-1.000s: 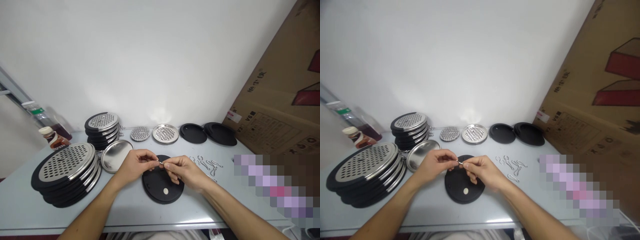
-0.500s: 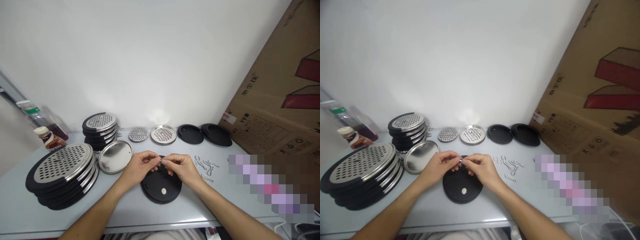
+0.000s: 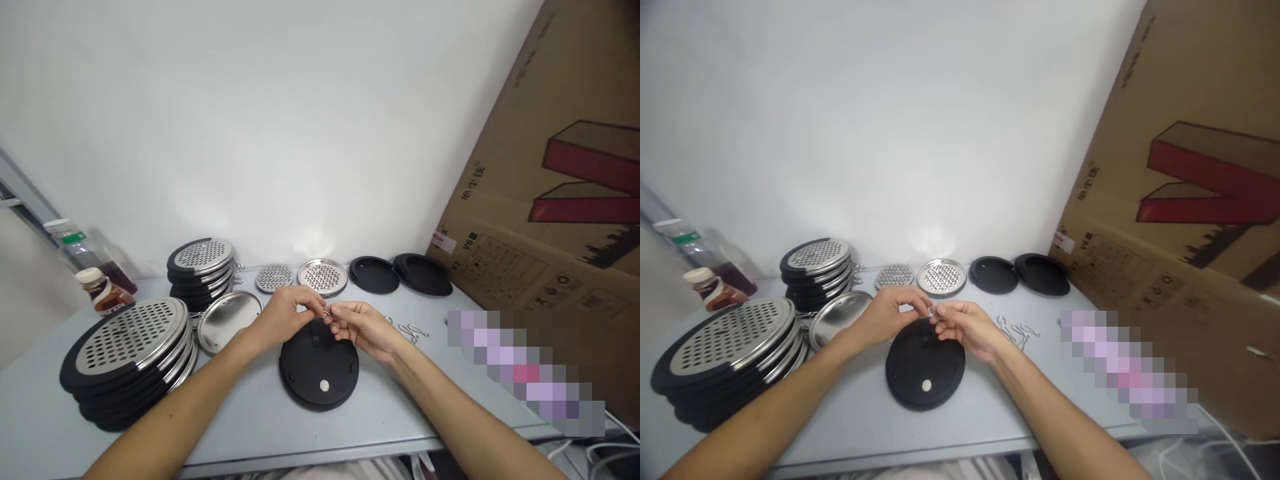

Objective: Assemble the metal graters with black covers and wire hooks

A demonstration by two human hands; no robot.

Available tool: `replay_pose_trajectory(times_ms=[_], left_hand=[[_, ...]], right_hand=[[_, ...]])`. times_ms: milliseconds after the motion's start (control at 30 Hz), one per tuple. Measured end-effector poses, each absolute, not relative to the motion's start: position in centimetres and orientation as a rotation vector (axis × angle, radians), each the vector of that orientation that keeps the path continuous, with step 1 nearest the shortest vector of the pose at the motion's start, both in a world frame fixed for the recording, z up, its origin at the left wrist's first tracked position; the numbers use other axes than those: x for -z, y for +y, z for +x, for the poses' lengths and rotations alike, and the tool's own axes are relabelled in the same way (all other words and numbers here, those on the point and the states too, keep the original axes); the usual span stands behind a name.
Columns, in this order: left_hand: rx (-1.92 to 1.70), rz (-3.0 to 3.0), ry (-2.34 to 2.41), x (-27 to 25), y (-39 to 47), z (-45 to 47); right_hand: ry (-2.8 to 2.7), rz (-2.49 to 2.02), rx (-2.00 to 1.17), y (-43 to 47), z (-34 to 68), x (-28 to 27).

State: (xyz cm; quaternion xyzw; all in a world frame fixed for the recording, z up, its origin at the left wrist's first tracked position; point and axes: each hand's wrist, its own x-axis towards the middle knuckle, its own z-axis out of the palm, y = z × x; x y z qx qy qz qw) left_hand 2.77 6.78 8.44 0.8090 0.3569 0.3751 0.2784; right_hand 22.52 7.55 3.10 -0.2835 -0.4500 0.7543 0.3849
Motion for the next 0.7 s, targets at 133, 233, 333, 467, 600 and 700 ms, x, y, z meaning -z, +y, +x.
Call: replay_pose_trajectory(times_ms=[133, 233, 333, 467, 600, 700], left_hand=[[-0.974, 2.204, 1.181, -6.0, 7.0, 2.1], [-0.883, 2.216, 1.408, -4.2, 6.8, 1.3], [-0.826, 2.253, 1.450, -3.0, 6.6, 0.7], [-0.762, 2.319, 1.390, -2.2, 6.2, 0.8], [-0.717, 2.435, 1.297, -1.8, 5.4, 1.0], [-0.728, 2.426, 1.305, -2.3, 4.9, 0.7]], right_hand=[[-1.248, -0.897, -1.691, 8.3, 22.2, -2.0], [-1.366, -1.008, -1.335, 8.7, 21.8, -1.5], [-1.376, -1.020, -1.233, 9.0, 21.8, -1.4], [-1.395, -1.023, -1.214, 8.7, 22.2, -1.6], [-1.533, -1.066, -1.099, 7.7, 22.4, -2.1], [-1.694, -1.113, -0.908, 7.0, 22.3, -2.7]])
